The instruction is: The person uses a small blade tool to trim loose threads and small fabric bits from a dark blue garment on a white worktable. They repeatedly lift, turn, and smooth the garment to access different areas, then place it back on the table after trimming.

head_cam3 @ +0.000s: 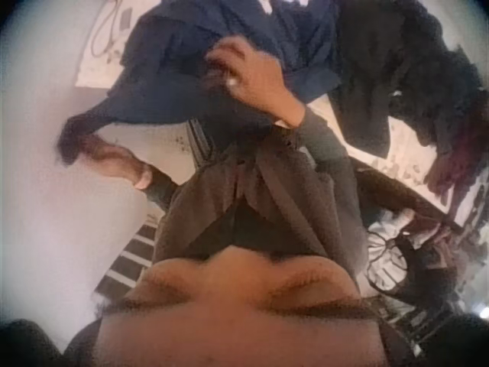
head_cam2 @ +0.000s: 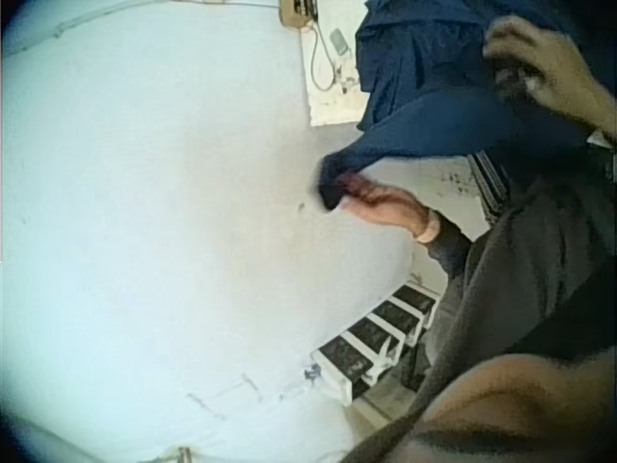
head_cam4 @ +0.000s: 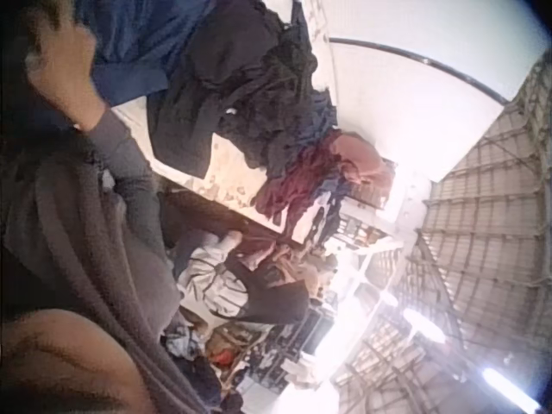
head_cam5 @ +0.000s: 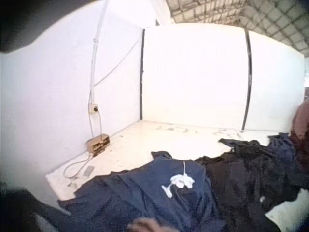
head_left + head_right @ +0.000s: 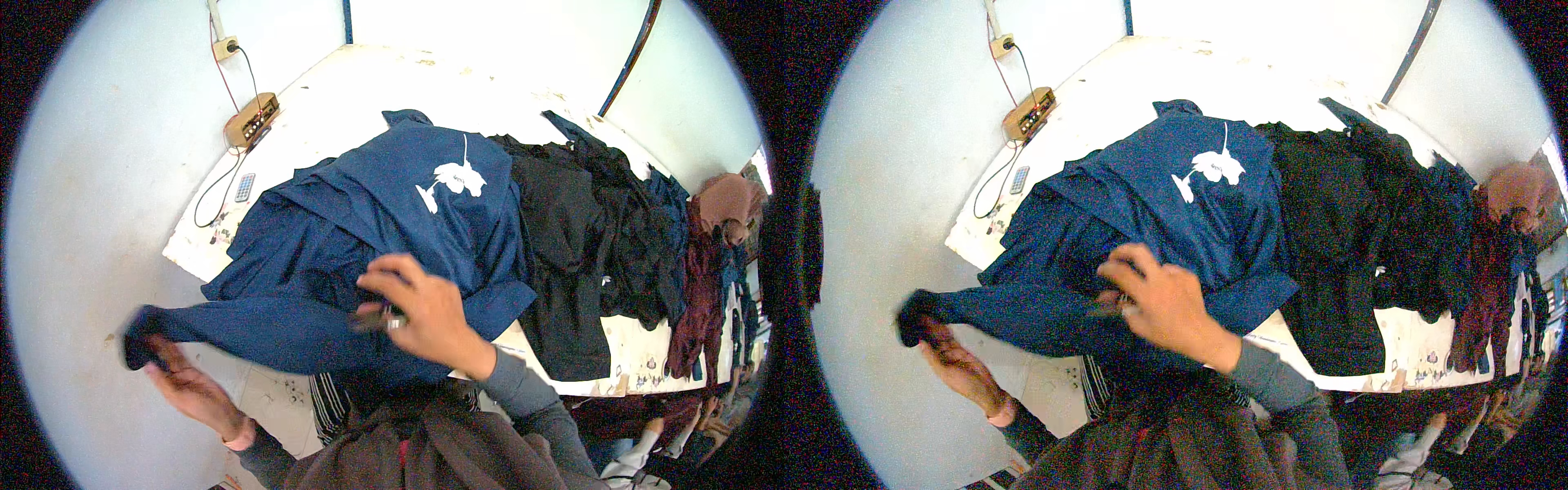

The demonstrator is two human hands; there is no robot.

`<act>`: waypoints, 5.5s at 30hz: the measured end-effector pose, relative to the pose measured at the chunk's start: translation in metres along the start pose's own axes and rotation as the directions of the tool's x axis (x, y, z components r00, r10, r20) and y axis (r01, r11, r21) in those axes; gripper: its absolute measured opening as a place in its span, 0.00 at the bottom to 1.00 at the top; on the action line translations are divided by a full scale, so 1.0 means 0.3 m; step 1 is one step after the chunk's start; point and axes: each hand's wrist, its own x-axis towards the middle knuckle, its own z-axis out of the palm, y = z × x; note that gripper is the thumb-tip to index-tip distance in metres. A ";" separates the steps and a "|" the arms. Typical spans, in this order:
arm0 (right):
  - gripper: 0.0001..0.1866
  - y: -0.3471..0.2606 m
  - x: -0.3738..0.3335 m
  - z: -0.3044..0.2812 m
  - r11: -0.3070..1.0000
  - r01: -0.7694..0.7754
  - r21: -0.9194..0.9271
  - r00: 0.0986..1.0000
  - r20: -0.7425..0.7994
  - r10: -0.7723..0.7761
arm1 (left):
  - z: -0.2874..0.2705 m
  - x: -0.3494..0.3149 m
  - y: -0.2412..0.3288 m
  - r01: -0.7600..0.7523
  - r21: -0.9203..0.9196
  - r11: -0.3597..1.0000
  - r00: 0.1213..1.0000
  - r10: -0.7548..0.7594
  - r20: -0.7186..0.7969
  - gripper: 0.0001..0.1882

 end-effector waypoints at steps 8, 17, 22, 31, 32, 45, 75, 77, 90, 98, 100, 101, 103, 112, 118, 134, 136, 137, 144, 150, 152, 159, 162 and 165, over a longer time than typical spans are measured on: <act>0.19 0.194 0.340 0.247 0.980 -0.162 -0.117 0.981 0.092 0.173 | 0.096 -0.168 -0.217 -0.355 0.500 0.790 0.820 0.007 0.572 0.34; 0.12 0.542 0.607 -0.091 0.903 -0.323 0.282 0.934 -0.060 0.352 | 0.085 -0.258 -0.410 -0.565 0.758 0.326 0.676 -0.344 0.652 0.28; 0.17 0.838 0.258 -0.658 0.851 -0.422 0.313 0.552 -0.656 0.515 | 0.036 -0.198 -0.457 -0.351 0.729 0.588 0.751 -0.287 0.594 0.18; 0.21 0.727 -0.289 -0.764 0.639 -0.685 -0.349 0.722 -0.440 0.534 | 0.124 -0.087 -0.298 0.155 0.533 0.832 0.840 -0.395 0.372 0.23; 0.25 0.678 -0.239 -0.710 0.734 -0.625 -0.268 0.768 -0.383 0.514 | 0.108 -0.064 -0.303 0.107 0.583 0.805 0.819 -0.403 0.408 0.22; 0.19 0.924 0.506 -0.775 0.932 -0.354 -0.074 0.675 -0.710 0.200 | 0.695 0.579 -0.042 -0.419 0.306 0.855 0.879 0.297 0.373 0.23; 0.22 0.449 0.418 -0.061 0.975 -0.222 0.019 0.971 -0.090 0.223 | -0.011 -0.020 -0.194 -0.314 0.803 0.506 0.729 -0.413 0.546 0.12; 0.25 0.433 0.453 0.115 0.974 -0.181 -0.138 0.964 -0.223 0.148 | -0.026 -0.028 -0.216 -0.291 0.807 0.514 0.706 -0.454 0.543 0.12; 0.18 0.609 0.120 -0.574 0.567 0.011 0.824 0.999 -0.028 0.022 | -0.048 -0.067 -0.177 -0.165 0.793 0.587 0.529 -0.626 0.573 0.21; 0.23 0.411 0.215 -0.395 0.835 -0.409 0.368 0.912 0.122 0.392 | 0.073 -0.082 -0.135 -0.207 0.749 0.629 0.398 -0.646 0.652 0.18; 0.24 0.402 0.257 -0.271 0.878 -0.412 0.243 0.904 0.228 0.361 | 0.120 -0.094 -0.103 -0.236 0.764 0.600 0.441 -0.635 0.634 0.17; 0.25 0.392 0.267 -0.207 0.898 -0.387 0.211 0.913 0.220 0.342 | 0.151 -0.102 -0.077 -0.240 0.771 0.590 0.472 -0.623 0.624 0.17; 0.27 0.391 0.273 -0.093 0.922 -0.385 0.042 0.909 0.192 0.370 | 0.191 -0.125 -0.040 -0.236 0.759 0.606 0.503 -0.592 0.629 0.16; 0.13 0.375 0.226 -0.006 0.907 -0.248 0.339 0.968 0.053 0.245 | 0.330 -0.180 -0.028 -0.313 0.491 0.813 0.527 -0.281 0.802 0.20; 0.08 0.176 0.158 -0.114 0.690 -0.393 0.608 0.918 0.300 0.259 | 0.516 -0.244 -0.055 -0.344 0.328 0.880 0.534 -0.104 0.839 0.23; 0.13 -0.006 0.073 -0.117 0.961 0.090 -0.260 0.976 -0.168 -0.137 | 0.473 -0.300 -0.114 0.572 0.276 0.772 0.476 -0.586 0.656 0.12; 0.13 -0.006 0.071 -0.102 0.956 0.095 -0.278 0.976 -0.162 -0.144 | 0.476 -0.305 -0.091 0.576 0.289 0.765 0.456 -0.593 0.664 0.12; 0.13 -0.001 0.066 -0.099 0.955 0.095 -0.281 0.977 -0.160 -0.144 | 0.482 -0.310 -0.082 0.579 0.283 0.765 0.467 -0.595 0.654 0.11; 0.11 -0.004 0.063 -0.095 0.978 0.064 -0.196 0.984 -0.152 -0.095 | 0.465 -0.312 -0.084 0.547 0.306 0.779 0.468 -0.587 0.660 0.10; 0.11 0.005 0.061 -0.112 0.995 -0.096 -0.012 0.987 -0.129 0.094 | 0.456 -0.308 -0.095 0.635 0.280 0.720 0.401 -0.617 0.677 0.11; 0.10 0.013 0.056 -0.108 0.994 -0.109 0.007 0.987 -0.117 0.109 | 0.454 -0.312 -0.093 0.633 0.288 0.718 0.388 -0.617 0.685 0.11; 0.08 0.010 0.064 -0.106 0.997 -0.080 -0.011 0.987 -0.140 0.077 | 0.453 -0.308 -0.090 0.576 0.360 0.734 0.361 -0.623 0.694 0.10; 0.08 0.015 0.064 -0.106 0.997 -0.060 -0.048 0.990 -0.132 0.053 | 0.456 -0.309 -0.091 0.605 0.363 0.709 0.343 -0.643 0.684 0.09; 0.09 0.011 0.057 -0.103 0.990 0.009 -0.144 0.987 -0.156 -0.032 | 0.454 -0.313 -0.090 0.629 0.323 0.708 0.358 -0.631 0.688 0.08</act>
